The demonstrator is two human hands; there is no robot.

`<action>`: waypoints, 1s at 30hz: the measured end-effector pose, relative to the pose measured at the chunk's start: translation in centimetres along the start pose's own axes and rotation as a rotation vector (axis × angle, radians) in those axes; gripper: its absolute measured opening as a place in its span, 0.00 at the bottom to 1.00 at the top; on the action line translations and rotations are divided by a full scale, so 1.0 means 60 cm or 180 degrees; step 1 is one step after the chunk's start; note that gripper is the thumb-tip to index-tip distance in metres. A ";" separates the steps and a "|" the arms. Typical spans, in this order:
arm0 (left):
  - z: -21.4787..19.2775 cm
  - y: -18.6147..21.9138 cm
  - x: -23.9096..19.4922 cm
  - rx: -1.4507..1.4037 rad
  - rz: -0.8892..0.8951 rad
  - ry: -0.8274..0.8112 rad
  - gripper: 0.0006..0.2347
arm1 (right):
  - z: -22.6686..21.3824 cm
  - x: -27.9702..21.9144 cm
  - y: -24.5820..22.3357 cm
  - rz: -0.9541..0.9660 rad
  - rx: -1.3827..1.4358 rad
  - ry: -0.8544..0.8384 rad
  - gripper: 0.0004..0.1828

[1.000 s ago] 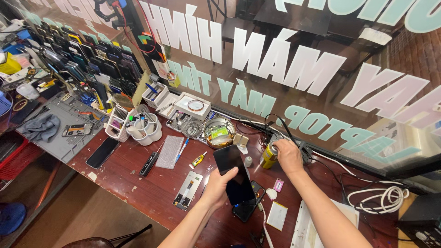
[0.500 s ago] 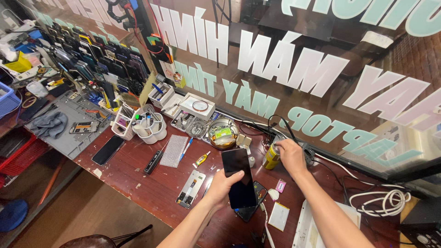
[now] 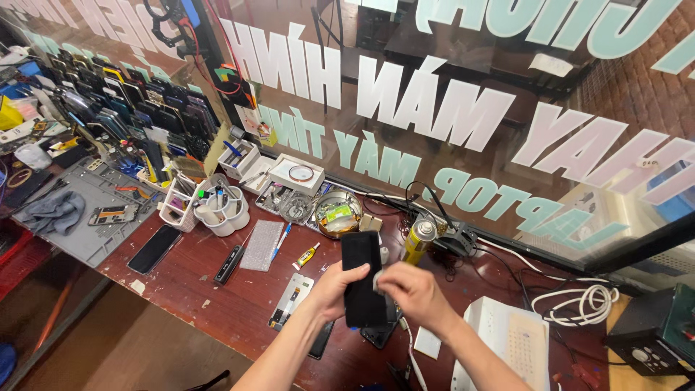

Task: The person disassembles a smartphone, removes the battery, cleans the back cover with a cloth, and reassembles the device by reconnecting internal components and securing the back cover. The work is performed on a cluttered workbench with various tools and parts visible.

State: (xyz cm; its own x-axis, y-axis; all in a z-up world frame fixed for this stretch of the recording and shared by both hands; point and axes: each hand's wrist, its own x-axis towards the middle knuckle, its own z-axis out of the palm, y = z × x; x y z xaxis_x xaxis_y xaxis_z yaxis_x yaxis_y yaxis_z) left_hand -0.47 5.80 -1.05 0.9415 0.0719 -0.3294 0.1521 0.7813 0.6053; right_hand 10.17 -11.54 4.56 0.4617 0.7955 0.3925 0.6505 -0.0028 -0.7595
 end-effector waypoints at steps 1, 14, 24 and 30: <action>-0.002 0.008 0.000 -0.0004 -0.0081 -0.0028 0.14 | -0.002 -0.007 -0.008 -0.0001 0.0048 -0.0114 0.04; 0.002 0.010 -0.010 0.0168 -0.0519 -0.0719 0.13 | -0.010 -0.044 -0.027 0.0057 0.0253 0.0167 0.05; 0.000 -0.001 0.021 0.0054 -0.0553 -0.0638 0.12 | -0.002 -0.079 -0.007 0.0491 0.0289 0.0348 0.04; 0.012 -0.005 0.024 0.0098 -0.0597 -0.0526 0.12 | -0.006 -0.091 -0.008 0.0235 0.0125 0.0279 0.03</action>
State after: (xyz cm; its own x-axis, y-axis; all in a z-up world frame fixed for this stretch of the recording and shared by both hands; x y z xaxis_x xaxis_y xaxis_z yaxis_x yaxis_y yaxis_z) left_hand 1.05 5.24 -1.16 0.9319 -0.1770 -0.3165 0.3355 0.7520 0.5674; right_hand 7.56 -16.06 2.96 0.5595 0.7380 0.3773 0.5896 -0.0344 -0.8070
